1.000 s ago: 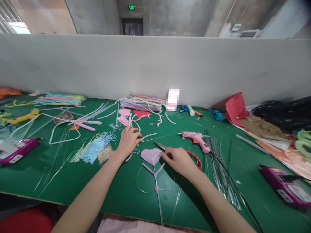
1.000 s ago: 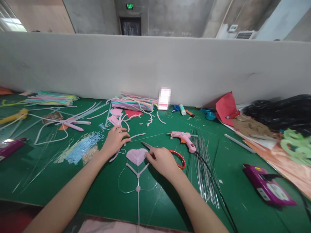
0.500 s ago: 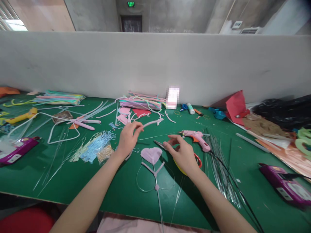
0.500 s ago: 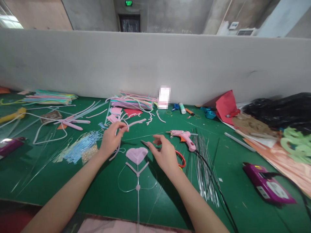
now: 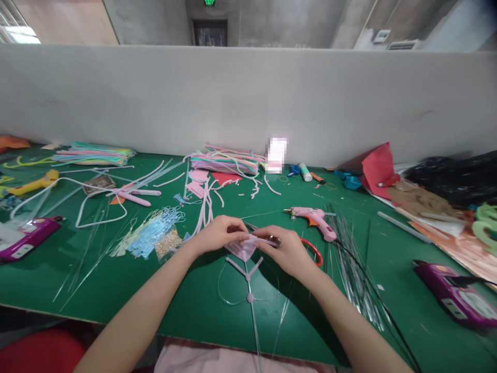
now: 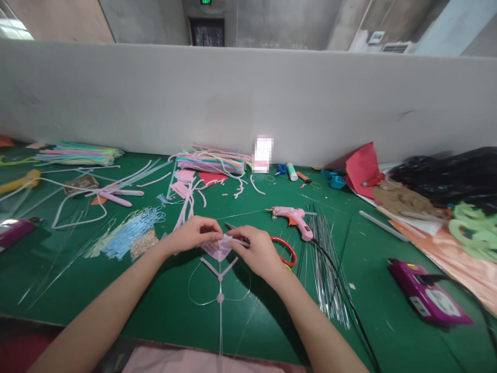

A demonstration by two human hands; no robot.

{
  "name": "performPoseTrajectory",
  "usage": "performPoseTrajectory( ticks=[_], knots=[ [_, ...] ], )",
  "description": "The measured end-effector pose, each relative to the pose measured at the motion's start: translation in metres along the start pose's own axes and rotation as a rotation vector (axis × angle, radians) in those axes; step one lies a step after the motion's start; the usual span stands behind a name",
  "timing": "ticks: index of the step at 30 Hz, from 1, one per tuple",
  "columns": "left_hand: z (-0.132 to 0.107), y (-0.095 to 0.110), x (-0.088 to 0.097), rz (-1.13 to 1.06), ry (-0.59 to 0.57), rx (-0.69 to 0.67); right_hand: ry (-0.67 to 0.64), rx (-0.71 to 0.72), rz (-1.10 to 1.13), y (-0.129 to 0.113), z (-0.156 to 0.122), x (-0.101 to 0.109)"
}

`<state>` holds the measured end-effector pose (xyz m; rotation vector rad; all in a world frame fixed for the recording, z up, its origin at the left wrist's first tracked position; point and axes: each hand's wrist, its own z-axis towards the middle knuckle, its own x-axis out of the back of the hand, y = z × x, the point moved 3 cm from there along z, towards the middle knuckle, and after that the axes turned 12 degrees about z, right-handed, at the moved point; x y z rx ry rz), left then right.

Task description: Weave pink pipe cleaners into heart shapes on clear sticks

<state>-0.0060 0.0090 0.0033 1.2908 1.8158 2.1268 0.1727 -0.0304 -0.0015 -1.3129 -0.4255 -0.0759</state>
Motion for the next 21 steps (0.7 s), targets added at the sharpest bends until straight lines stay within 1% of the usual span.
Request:
performPoseTrajectory(
  ticks=[2,3,8,11,13,16,17,19,21],
  knots=[
    [0.000,-0.002,-0.001,-0.049,-0.067,0.026,-0.080,0.043,-0.042,0.001,0.000,-0.002],
    [0.000,-0.003,-0.002,-0.056,-0.087,0.038,-0.099,0.048,-0.046,0.002,0.000,-0.003],
    [0.001,-0.002,-0.001,0.057,-0.085,0.049,-0.068,-0.008,-0.041,0.003,-0.001,-0.002],
    [0.000,-0.002,0.001,0.121,-0.109,0.045,-0.128,-0.029,-0.076,0.000,-0.002,0.000],
    [-0.002,-0.003,0.002,0.120,-0.187,0.045,-0.182,-0.064,-0.071,-0.001,-0.003,0.001],
    [-0.006,-0.006,0.004,0.087,-0.370,0.036,-0.292,-0.122,-0.053,-0.001,-0.007,0.001],
    [-0.007,-0.006,0.005,0.082,-0.409,0.033,-0.328,-0.136,-0.055,-0.002,-0.008,0.000],
    [-0.010,-0.007,0.008,0.087,-0.450,0.036,-0.388,-0.149,-0.067,-0.002,-0.010,-0.003],
    [-0.011,-0.007,0.012,0.108,-0.449,0.047,-0.441,-0.156,-0.073,-0.002,-0.012,-0.007]
  ],
)
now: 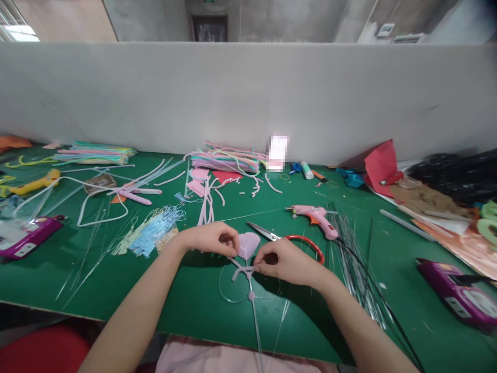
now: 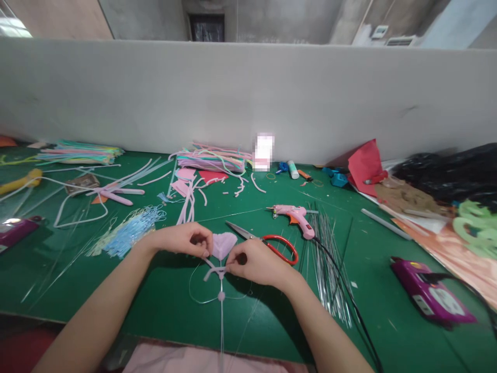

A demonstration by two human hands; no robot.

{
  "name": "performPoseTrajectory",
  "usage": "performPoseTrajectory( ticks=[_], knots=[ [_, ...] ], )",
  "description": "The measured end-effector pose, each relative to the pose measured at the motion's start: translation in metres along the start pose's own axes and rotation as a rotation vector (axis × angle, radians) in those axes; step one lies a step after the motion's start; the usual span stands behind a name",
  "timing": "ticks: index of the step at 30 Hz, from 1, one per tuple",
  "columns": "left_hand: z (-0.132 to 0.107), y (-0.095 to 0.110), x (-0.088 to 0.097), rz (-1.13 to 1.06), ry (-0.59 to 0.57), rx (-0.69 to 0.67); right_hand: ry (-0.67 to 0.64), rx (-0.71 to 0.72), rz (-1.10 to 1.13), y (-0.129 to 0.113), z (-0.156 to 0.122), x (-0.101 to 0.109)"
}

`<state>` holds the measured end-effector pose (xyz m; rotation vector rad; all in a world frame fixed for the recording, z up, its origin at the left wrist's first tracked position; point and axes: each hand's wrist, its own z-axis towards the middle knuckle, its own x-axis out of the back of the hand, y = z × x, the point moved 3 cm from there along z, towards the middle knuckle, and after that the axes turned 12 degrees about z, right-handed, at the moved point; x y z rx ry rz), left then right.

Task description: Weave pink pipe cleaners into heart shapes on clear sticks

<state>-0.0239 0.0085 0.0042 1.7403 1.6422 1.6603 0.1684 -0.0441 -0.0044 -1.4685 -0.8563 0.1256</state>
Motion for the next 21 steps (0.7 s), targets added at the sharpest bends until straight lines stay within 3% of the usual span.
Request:
performPoseTrajectory(
  ticks=[4,7,11,15,21],
  knots=[
    [-0.002,0.001,0.003,0.061,0.033,0.055,-0.032,-0.006,0.034,-0.001,0.000,-0.003],
    [-0.003,-0.001,0.008,0.099,0.177,0.177,0.009,0.010,0.095,-0.001,0.000,-0.001],
    [-0.007,-0.009,0.014,0.039,0.363,0.371,-0.038,-0.037,0.202,0.002,0.002,-0.004],
    [-0.003,-0.009,0.012,0.120,0.358,0.311,0.016,-0.028,0.227,0.001,0.006,-0.012],
    [0.004,-0.009,0.000,0.076,0.329,0.424,0.199,0.010,-0.047,0.002,0.012,-0.020]
  ],
)
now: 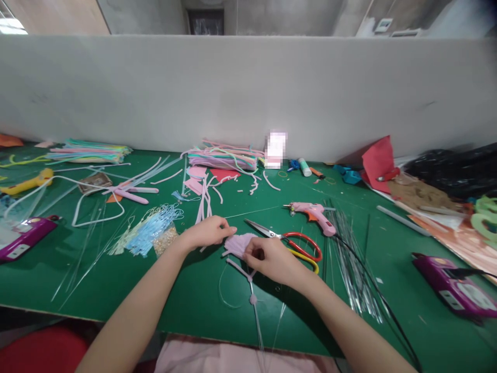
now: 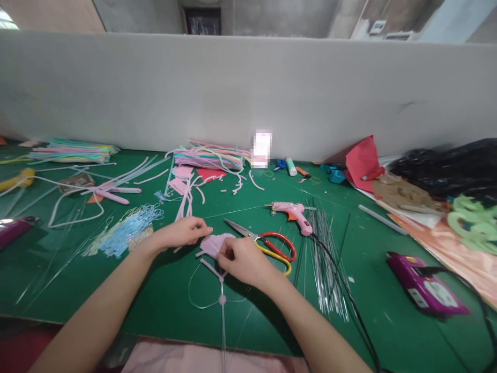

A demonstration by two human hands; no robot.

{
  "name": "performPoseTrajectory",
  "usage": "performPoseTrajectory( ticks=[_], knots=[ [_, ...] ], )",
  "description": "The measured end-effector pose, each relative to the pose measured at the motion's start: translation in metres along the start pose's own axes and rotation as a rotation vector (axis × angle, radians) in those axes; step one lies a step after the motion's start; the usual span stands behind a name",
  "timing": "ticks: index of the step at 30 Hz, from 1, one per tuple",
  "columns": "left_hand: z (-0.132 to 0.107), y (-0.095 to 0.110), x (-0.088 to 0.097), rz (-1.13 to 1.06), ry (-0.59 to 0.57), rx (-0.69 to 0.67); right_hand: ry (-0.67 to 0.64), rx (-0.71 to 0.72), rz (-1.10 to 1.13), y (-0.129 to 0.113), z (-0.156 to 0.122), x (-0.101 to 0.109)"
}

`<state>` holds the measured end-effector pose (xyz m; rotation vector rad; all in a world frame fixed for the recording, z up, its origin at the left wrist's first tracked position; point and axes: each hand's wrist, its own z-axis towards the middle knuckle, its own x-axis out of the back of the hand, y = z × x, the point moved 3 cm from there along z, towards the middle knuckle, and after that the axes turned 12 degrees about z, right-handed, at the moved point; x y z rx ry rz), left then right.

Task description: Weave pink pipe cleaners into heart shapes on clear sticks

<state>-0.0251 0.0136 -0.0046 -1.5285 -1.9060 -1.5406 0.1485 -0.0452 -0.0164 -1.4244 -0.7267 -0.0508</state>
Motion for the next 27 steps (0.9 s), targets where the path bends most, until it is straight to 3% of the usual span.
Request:
performPoseTrajectory(
  ticks=[6,12,19,27],
  knots=[
    [-0.004,0.005,0.002,-0.151,-0.060,-0.115,-0.017,0.049,-0.046,-0.003,-0.003,0.002],
    [-0.005,0.006,-0.004,-0.307,-0.242,-0.204,-0.056,0.008,-0.023,-0.006,-0.005,0.014],
    [-0.001,0.001,-0.004,-0.358,-0.212,-0.190,-0.215,-0.014,0.004,-0.004,-0.014,0.024],
    [0.000,-0.003,0.000,-0.384,-0.239,-0.205,-0.177,0.114,0.009,-0.013,-0.017,0.027]
  ],
)
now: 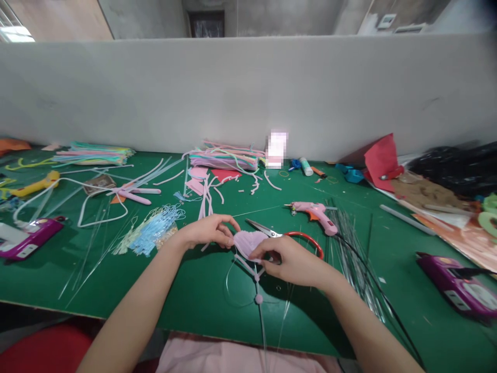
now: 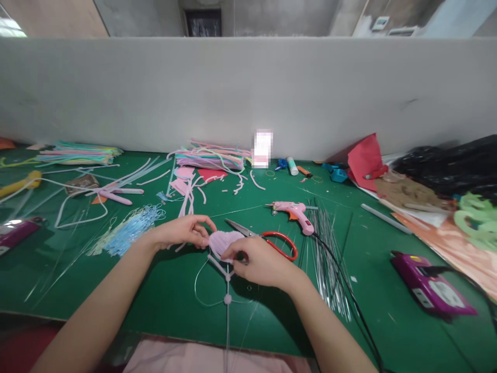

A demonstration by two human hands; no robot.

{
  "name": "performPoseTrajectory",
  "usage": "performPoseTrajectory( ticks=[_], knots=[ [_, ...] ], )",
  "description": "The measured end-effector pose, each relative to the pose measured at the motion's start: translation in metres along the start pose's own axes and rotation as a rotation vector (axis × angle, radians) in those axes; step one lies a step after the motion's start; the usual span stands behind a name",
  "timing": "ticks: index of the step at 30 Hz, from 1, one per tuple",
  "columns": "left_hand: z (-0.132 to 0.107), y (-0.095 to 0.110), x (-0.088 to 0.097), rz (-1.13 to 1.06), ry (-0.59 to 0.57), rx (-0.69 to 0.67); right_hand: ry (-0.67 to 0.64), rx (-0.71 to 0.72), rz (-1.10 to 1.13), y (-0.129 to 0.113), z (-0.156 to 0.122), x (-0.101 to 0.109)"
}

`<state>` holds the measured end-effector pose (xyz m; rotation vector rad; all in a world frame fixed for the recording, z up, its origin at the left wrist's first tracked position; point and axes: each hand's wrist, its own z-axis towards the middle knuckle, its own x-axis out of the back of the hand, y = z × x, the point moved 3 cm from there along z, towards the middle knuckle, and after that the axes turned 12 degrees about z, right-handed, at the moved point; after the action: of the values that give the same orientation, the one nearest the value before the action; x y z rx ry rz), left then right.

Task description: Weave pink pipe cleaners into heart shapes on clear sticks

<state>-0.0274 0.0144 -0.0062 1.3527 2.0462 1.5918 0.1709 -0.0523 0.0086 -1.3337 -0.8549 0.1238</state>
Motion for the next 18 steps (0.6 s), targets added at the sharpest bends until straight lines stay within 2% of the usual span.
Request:
performPoseTrajectory(
  ticks=[6,10,13,18],
  knots=[
    [0.000,-0.005,0.001,0.114,-0.013,0.003,-0.036,0.016,-0.067,0.011,-0.001,0.007],
    [-0.001,-0.001,-0.001,0.193,-0.055,-0.029,-0.037,0.008,-0.124,0.015,-0.001,0.007],
    [-0.004,0.006,-0.004,0.371,-0.076,-0.087,-0.041,-0.003,-0.115,0.014,0.001,0.007],
    [-0.008,0.012,-0.012,0.658,-0.038,-0.123,-0.035,-0.065,-0.091,0.015,0.000,0.008]
  ],
)
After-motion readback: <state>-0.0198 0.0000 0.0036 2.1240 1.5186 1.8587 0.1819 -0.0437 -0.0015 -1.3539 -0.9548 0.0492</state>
